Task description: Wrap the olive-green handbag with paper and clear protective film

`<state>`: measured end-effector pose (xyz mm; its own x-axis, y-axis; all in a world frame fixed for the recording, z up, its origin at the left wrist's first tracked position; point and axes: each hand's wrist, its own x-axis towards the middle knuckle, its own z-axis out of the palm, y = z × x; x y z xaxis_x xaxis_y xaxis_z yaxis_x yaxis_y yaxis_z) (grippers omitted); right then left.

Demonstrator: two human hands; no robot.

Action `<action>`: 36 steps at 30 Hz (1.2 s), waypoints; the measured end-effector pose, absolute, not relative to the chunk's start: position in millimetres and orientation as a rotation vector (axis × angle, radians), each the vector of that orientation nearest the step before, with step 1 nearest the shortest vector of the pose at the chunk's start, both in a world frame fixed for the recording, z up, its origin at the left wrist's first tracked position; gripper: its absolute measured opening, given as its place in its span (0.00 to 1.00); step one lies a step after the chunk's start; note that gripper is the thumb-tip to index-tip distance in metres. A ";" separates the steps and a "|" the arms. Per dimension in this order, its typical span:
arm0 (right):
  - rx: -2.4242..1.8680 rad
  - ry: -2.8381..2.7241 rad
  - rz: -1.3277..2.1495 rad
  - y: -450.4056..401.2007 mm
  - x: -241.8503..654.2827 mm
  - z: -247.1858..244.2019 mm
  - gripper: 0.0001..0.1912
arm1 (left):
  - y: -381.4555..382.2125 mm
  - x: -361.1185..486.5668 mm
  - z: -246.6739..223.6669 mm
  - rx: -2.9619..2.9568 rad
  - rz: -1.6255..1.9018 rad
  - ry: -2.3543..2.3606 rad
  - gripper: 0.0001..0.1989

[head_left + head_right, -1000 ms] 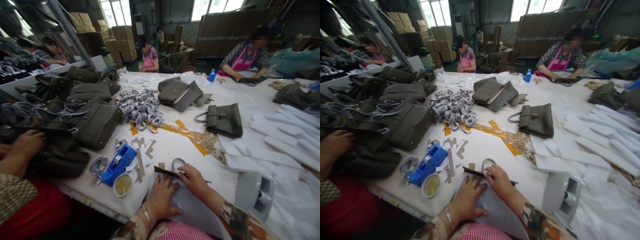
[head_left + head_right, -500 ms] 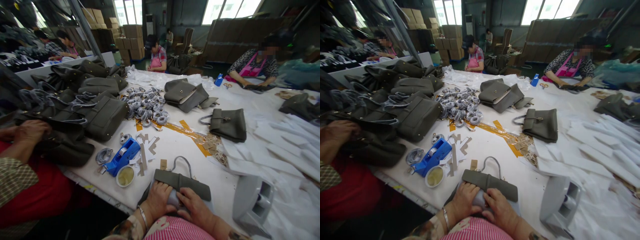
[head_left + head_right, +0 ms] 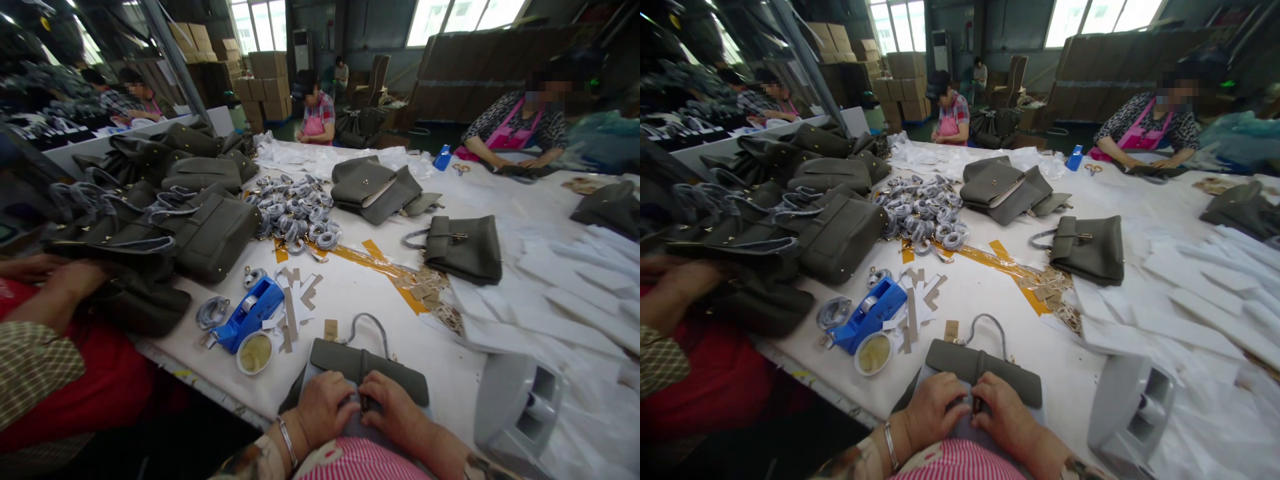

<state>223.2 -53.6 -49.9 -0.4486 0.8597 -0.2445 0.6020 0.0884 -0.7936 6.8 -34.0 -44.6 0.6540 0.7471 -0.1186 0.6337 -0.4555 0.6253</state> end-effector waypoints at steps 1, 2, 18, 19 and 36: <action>-1.468 -2.087 1.300 -52.7 222.6 -50.3 0.11 | -32.8 9.5 -42.4 2.165 0.220 1.101 0.08; -1.480 -2.093 1.305 -52.0 222.3 -50.7 0.11 | -31.5 12.1 -39.8 2.107 0.211 1.132 0.07; -1.639 -2.320 1.119 -61.1 215.0 -61.9 0.19 | -13.3 24.3 -30.2 1.790 -0.098 1.160 0.18; -1.623 -2.334 1.111 -61.6 214.7 -63.9 0.18 | -13.4 24.7 -30.6 1.780 -0.110 1.169 0.19; -1.645 -2.373 0.977 -66.5 212.2 -62.8 0.15 | -11.2 27.6 -30.3 1.776 -0.170 1.208 0.17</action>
